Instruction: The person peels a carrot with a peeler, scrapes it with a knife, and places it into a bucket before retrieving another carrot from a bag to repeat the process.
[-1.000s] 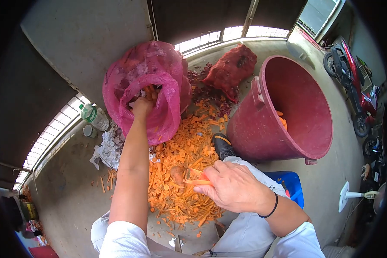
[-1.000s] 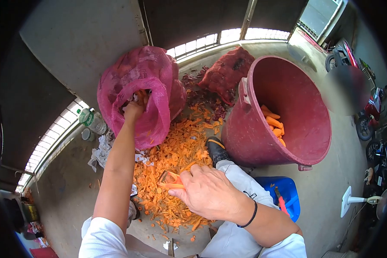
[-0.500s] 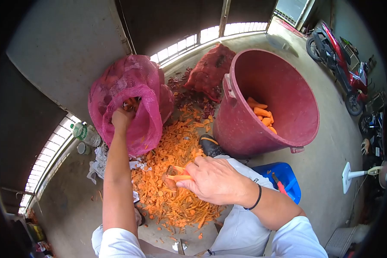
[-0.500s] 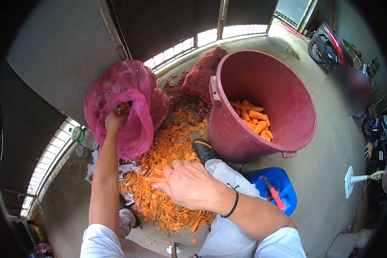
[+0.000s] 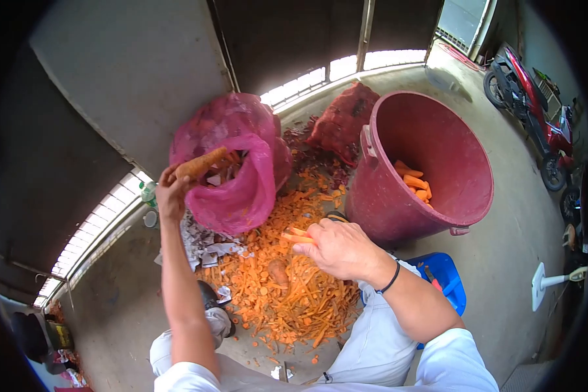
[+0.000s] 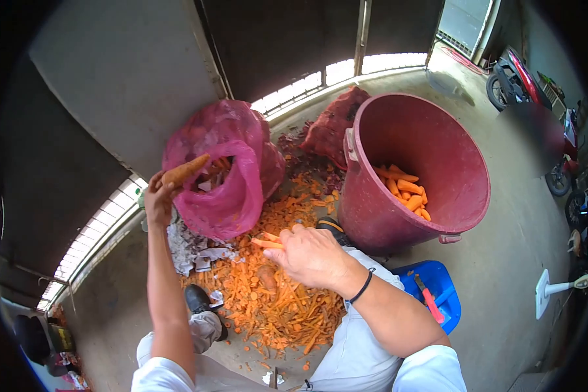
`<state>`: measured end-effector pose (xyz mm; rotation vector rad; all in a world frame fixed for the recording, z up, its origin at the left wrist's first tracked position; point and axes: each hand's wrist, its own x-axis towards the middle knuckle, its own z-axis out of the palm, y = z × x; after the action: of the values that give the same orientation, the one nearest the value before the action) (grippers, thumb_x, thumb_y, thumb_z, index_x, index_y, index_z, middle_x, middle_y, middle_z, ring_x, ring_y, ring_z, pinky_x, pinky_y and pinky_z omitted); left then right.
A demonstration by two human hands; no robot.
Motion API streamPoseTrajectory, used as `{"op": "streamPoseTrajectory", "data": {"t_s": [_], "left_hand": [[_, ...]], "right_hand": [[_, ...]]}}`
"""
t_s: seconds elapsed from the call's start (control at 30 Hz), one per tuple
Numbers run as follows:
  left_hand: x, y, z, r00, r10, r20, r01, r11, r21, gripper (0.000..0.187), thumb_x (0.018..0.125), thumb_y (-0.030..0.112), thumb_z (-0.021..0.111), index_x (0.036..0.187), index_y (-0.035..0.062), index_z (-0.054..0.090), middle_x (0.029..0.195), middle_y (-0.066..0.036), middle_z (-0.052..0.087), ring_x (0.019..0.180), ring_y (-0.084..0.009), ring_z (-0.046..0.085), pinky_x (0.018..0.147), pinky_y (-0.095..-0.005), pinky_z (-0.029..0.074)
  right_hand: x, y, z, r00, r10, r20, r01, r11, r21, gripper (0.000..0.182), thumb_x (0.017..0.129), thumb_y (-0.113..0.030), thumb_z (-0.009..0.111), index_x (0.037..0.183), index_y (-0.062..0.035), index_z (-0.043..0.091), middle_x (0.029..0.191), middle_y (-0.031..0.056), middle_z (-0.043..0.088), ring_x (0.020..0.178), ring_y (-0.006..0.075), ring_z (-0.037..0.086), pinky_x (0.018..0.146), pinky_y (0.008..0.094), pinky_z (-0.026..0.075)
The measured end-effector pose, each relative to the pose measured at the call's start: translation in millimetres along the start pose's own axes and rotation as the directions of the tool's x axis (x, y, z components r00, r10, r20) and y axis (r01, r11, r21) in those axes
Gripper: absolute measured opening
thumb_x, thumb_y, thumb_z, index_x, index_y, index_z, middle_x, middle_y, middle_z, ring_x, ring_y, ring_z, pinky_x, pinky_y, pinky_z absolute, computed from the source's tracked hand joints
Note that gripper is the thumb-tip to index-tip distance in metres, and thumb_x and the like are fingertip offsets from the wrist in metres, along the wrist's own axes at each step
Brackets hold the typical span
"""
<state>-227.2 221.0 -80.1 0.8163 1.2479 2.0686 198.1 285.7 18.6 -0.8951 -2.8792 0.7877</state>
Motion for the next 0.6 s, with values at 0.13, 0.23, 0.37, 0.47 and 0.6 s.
{"op": "streamPoseTrajectory", "data": {"t_s": [0.13, 0.23, 0.37, 0.47, 0.6], "left_hand": [[-64, 16, 31, 0.979, -0.201, -0.008, 0.179, 0.887, -0.426, 0.037, 0.099, 0.031, 0.066, 0.126, 0.0069, 0.06, 0.118, -0.017, 0.064, 0.097, -0.0284, 0.069, 0.074, -0.0338, 0.061], [-98, 2, 49, 0.9, -0.418, 0.122, 0.396, 0.671, -0.627, 0.046, 0.1, 0.042, 0.064, 0.127, 0.0059, 0.06, 0.102, -0.013, 0.066, 0.075, -0.0212, 0.062, 0.06, -0.0281, 0.053], [-127, 43, 80, 0.85, -0.495, 0.178, 0.487, 0.611, -0.624, 0.048, 0.099, 0.045, 0.065, 0.127, 0.0069, 0.061, 0.096, -0.011, 0.066, 0.073, -0.0208, 0.06, 0.058, -0.0297, 0.049], [-134, 94, 94, 0.874, -0.464, 0.147, 0.475, 0.748, -0.464, 0.046, 0.098, 0.043, 0.066, 0.127, 0.0079, 0.061, 0.094, -0.009, 0.065, 0.073, -0.0214, 0.06, 0.059, -0.0321, 0.05], [-158, 134, 79, 0.812, -0.563, 0.153, 0.576, 0.734, -0.36, 0.045, 0.101, 0.044, 0.057, 0.129, 0.0094, 0.059, 0.089, -0.009, 0.064, 0.066, -0.0208, 0.058, 0.054, -0.0323, 0.042]], "right_hand": [[1, -9, 4, 0.999, 0.013, -0.047, -0.012, 0.999, 0.039, 0.05, 0.102, -0.051, 0.053, 0.102, -0.0023, 0.065, 0.098, 0.0221, 0.066, 0.095, 0.0421, 0.066, 0.084, 0.0517, 0.052], [1, -16, 5, 0.996, 0.007, -0.092, 0.003, 0.995, 0.103, 0.059, 0.102, -0.056, 0.051, 0.103, 0.0021, 0.065, 0.1, 0.0258, 0.069, 0.098, 0.0436, 0.068, 0.085, 0.0521, 0.053], [14, 2, 24, 0.983, 0.095, -0.157, -0.016, 0.896, 0.444, 0.054, 0.098, -0.051, 0.057, 0.102, 0.0025, 0.067, 0.094, 0.022, 0.071, 0.091, 0.0361, 0.07, 0.078, 0.0453, 0.052], [23, 8, 24, 0.994, 0.105, -0.043, -0.012, 0.476, 0.879, 0.028, 0.092, -0.025, 0.075, 0.107, -0.0024, 0.069, 0.087, 0.0013, 0.067, 0.079, 0.0071, 0.06, 0.071, 0.0267, 0.048], [17, -17, 11, 0.992, -0.073, -0.099, 0.113, 0.219, 0.969, 0.036, 0.091, -0.018, 0.08, 0.119, -0.002, 0.061, 0.092, 0.0027, 0.068, 0.077, 0.0089, 0.064, 0.066, 0.0262, 0.053]]}}
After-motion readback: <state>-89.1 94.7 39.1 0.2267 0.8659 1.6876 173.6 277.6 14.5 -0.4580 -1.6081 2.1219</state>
